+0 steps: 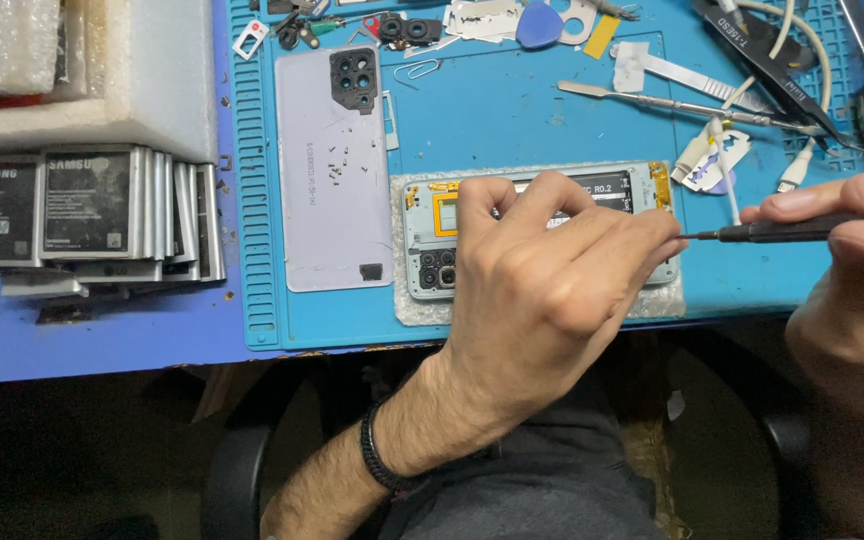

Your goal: Fastening internal screws on a smartphone using a precision screwdriver at a repair bench.

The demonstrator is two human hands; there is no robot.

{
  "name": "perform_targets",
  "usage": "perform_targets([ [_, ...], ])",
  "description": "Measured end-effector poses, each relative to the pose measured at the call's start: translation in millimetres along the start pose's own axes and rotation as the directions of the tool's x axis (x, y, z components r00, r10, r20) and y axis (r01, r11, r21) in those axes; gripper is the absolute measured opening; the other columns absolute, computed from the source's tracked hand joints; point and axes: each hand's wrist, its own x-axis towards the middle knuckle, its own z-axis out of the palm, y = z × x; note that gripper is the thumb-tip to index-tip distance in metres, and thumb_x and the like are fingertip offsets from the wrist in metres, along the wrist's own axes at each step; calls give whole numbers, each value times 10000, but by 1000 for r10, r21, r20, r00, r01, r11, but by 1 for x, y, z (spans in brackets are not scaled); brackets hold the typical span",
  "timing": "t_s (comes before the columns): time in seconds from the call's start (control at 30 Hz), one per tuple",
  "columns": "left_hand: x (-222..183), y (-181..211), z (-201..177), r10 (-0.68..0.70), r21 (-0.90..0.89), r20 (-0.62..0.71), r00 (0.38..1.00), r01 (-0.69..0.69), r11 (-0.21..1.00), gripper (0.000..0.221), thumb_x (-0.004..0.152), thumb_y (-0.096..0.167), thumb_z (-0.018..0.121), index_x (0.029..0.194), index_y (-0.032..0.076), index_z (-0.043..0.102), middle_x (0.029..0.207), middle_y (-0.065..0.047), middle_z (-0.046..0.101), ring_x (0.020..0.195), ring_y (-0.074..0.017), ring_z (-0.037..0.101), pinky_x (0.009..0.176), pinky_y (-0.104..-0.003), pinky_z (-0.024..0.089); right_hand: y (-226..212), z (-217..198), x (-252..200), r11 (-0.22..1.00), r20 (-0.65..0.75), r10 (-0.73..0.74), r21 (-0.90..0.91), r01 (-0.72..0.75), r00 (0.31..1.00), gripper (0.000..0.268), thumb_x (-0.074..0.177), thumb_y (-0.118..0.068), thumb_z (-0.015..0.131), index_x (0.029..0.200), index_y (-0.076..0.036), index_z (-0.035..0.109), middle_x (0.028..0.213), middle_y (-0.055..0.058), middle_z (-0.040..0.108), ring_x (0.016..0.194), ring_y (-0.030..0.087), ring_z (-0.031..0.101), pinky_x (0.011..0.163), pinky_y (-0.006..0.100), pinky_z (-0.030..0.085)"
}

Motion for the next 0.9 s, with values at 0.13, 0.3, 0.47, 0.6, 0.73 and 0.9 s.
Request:
perform_targets([
  [0.13,1,0,0,-14,-6,12,1000,14,1000,147,1102,161,747,966,168,692,798,56,668,849,-251,581,850,-442,281,3,-2,-1,998,13,-61,-31,61,998,316,1381,-232,263,1326,61,368,1270,422,592,992,501,726,988,571,630],
  [0.3,-2,-2,-2,3,13,39,999,-3,1000,126,1091,187,794,1010,171,698,812,58,653,883,-255,593,861,-450,284,10,3,-4,997,-20,-40,65,41,999,214,1398,-266,297,1383,-70,385,1361,401,510,1010,498,721,965,568,633],
  [0.47,-2,-1,1,40,113,-5,999,-39,993,207,1096,202,825,939,165,695,774,34,604,863,-255,592,856,-450,299,-6,7,-1,993,-13,-107,-61,106,994,237,1383,-125,312,1232,35,401,1331,429,604,1041,521,752,938,572,620],
  [0.6,-3,5,0,36,156,-3,999,-35,987,251,1127,179,773,906,163,654,777,17,572,918,-285,621,839,-463,297,-15,8,-10,999,-27,-38,28,39,999,155,1389,-111,395,1285,-172,491,1446,277,521,1100,413,737,1007,515,638],
  [0.73,-6,13,0,24,181,-16,1000,-21,983,287,1091,-12,621,864,164,605,808,24,564,948,-267,659,886,-447,288,-43,4,0,981,-2,192,10,-192,981,305,1353,-142,442,1241,117,559,1349,306,603,1152,401,716,1071,443,570],
  [0.9,-9,14,6,22,190,-3,1000,-21,982,237,1063,-36,645,945,168,668,848,26,588,1031,-273,695,914,-449,276,-53,13,32,999,155,24,-39,-18,988,815,1258,-378,153,1321,338,537,1425,492,619,1188,503,635,985,476,459],
])
